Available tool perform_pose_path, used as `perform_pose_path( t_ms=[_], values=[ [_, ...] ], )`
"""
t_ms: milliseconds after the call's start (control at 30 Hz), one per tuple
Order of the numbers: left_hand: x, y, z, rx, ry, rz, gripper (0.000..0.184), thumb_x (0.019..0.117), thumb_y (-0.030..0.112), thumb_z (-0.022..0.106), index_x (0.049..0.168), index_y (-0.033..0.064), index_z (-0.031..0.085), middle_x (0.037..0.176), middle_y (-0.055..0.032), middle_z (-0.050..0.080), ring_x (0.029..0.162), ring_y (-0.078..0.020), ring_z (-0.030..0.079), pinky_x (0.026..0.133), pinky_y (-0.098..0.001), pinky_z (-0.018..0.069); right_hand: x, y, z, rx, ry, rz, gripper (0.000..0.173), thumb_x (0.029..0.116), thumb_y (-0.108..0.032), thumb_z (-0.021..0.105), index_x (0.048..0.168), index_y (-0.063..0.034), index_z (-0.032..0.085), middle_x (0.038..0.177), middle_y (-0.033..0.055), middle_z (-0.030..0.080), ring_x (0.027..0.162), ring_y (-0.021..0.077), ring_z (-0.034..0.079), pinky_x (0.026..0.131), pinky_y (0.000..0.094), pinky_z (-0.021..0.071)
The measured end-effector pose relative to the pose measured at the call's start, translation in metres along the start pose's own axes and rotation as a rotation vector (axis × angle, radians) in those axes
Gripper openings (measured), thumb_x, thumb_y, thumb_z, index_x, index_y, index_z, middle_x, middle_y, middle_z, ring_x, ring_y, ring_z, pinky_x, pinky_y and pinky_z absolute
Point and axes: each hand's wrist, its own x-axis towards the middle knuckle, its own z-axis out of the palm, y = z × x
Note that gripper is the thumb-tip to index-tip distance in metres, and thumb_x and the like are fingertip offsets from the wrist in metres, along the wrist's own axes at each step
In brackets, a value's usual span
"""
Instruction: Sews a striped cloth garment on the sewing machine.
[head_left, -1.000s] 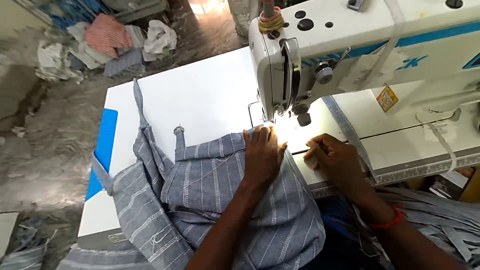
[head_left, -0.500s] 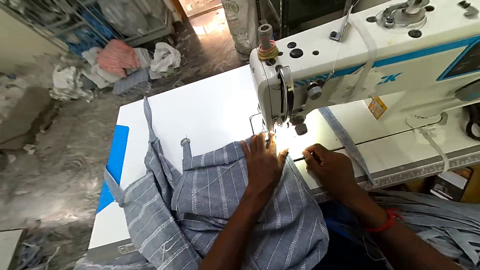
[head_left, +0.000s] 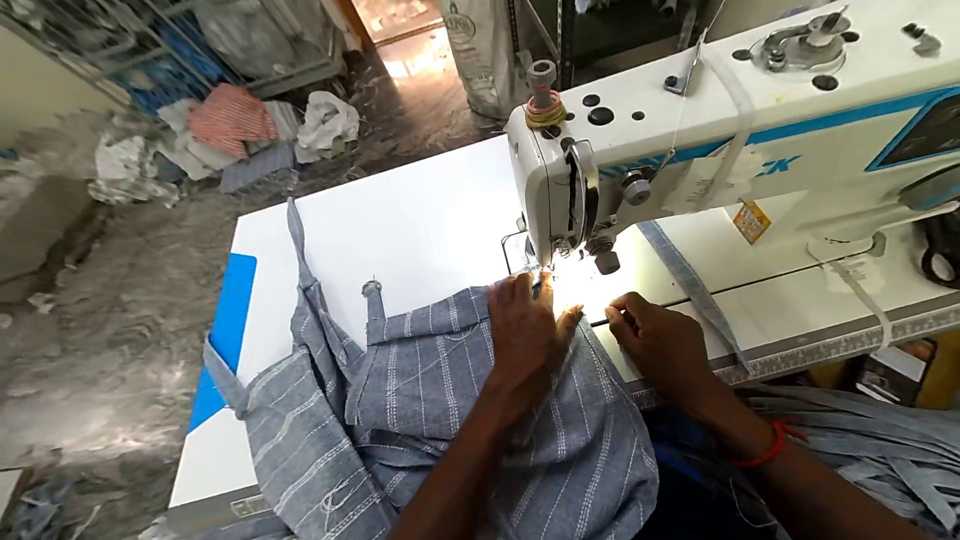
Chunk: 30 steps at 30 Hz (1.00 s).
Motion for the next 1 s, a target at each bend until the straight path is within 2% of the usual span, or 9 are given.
perform_pose_path(
  t_ms=[100, 200, 300, 433, 500, 600, 767, 900, 1000],
  values=[
    [0.028, -0.035, -0.021, -0.11, 0.01, 0.156, 0.052, 0.0949, 0.053, 0.065, 0.117, 0.008, 0.075, 0.111, -0.016, 0.069, 0.105, -0.0343, 0.065, 0.095, -0.0559, 0.0483, -0.007, 0.005, -0.004, 0.007, 0.028, -0.048, 0.025, 0.1039, -0.029, 0.054, 0.108, -0.0101, 0.07, 0.068, 0.0047, 0.063, 0.053, 0.0234, 0.061, 0.045, 0.0444, 0.0469],
    [0.075, -0.128, -0.034, -0.051, -0.068, 0.174, 0.06, 0.0999, 0.059, 0.055, 0.137, 0.012, 0.066, 0.135, -0.0155, 0.064, 0.13, -0.0344, 0.058, 0.115, -0.063, 0.0356, -0.008, 0.008, 0.0, 0.012, 0.052, -0.098, 0.034, 0.1034, -0.033, 0.048, 0.108, -0.0072, 0.07, 0.073, 0.008, 0.067, 0.056, 0.0267, 0.064, 0.046, 0.0483, 0.0494],
    [0.093, -0.263, -0.053, 0.114, -0.203, -0.276, 0.08, 0.1002, 0.072, 0.036, 0.159, 0.0169, 0.041, 0.162, -0.0159, 0.04, 0.151, -0.0396, 0.034, 0.115, -0.0809, 0.0114, -0.009, 0.014, -0.003, 0.052, -0.073, -0.054, 0.036, 0.106, -0.032, 0.048, 0.111, -0.0037, 0.069, 0.078, 0.0136, 0.07, 0.062, 0.0311, 0.068, 0.053, 0.0538, 0.0533],
    [0.049, -0.401, -0.071, 0.127, -0.033, -0.782, 0.097, 0.0958, 0.08, 0.03, 0.162, 0.0086, 0.03, 0.164, -0.0262, 0.029, 0.151, -0.0495, 0.026, 0.109, -0.0852, 0.0165, -0.003, 0.022, 0.001, 0.124, -0.178, 0.01, 0.034, 0.1075, -0.03, 0.05, 0.112, -0.0014, 0.067, 0.077, 0.0153, 0.068, 0.061, 0.028, 0.065, 0.054, 0.0492, 0.0516],
    [0.03, -0.428, -0.08, 0.101, 0.031, -0.907, 0.095, 0.0982, 0.076, 0.032, 0.158, 0.0027, 0.034, 0.156, -0.0311, 0.039, 0.143, -0.0525, 0.04, 0.106, -0.0798, 0.0322, 0.0, 0.023, 0.002, 0.145, -0.19, 0.024, 0.034, 0.1077, -0.028, 0.051, 0.111, 0.0008, 0.067, 0.081, 0.0174, 0.07, 0.065, 0.0288, 0.067, 0.057, 0.0484, 0.0531],
    [0.006, -0.434, -0.09, 0.074, -0.007, -1.118, 0.094, 0.1011, 0.074, 0.021, 0.145, -0.0048, 0.049, 0.134, -0.0376, 0.058, 0.125, -0.0561, 0.056, 0.099, -0.0751, 0.0429, 0.0, 0.024, 0.003, 0.179, -0.182, 0.033, 0.033, 0.108, -0.027, 0.051, 0.109, 0.0013, 0.068, 0.08, 0.0173, 0.069, 0.065, 0.0271, 0.066, 0.057, 0.0459, 0.0532],
    [-0.074, -0.4, -0.1, 0.087, 0.0, -1.183, 0.095, 0.1012, 0.073, 0.017, 0.13, -0.0057, 0.061, 0.124, -0.037, 0.063, 0.119, -0.0565, 0.059, 0.095, -0.0768, 0.0435, 0.001, 0.021, 0.0, 0.179, -0.186, 0.016, 0.033, 0.1077, -0.029, 0.05, 0.111, -0.0002, 0.067, 0.078, 0.0153, 0.069, 0.063, 0.0267, 0.066, 0.056, 0.0474, 0.0538],
    [-0.18, -0.349, -0.106, 0.112, -0.01, -1.239, 0.096, 0.1012, 0.073, 0.016, 0.136, -0.0055, 0.057, 0.125, -0.0399, 0.061, 0.119, -0.0598, 0.057, 0.095, -0.0791, 0.0409, 0.0, 0.017, -0.004, 0.103, -0.095, -0.013, 0.036, 0.1048, -0.038, 0.05, 0.107, -0.0089, 0.071, 0.074, 0.0065, 0.069, 0.06, 0.0229, 0.066, 0.053, 0.048, 0.0527],
    [-0.23, -0.313, -0.121, 0.203, -0.077, -1.283, 0.086, 0.1062, 0.064, 0.018, 0.145, -0.0067, 0.049, 0.133, -0.0425, 0.055, 0.126, -0.0637, 0.051, 0.099, -0.0846, 0.031, 0.009, 0.011, -0.011, 0.212, -0.173, -0.092, 0.038, 0.1053, -0.045, 0.046, 0.108, -0.0168, 0.071, 0.072, -0.0057, 0.069, 0.057, 0.0099, 0.065, 0.05, 0.0348, 0.0571]
  ],
)
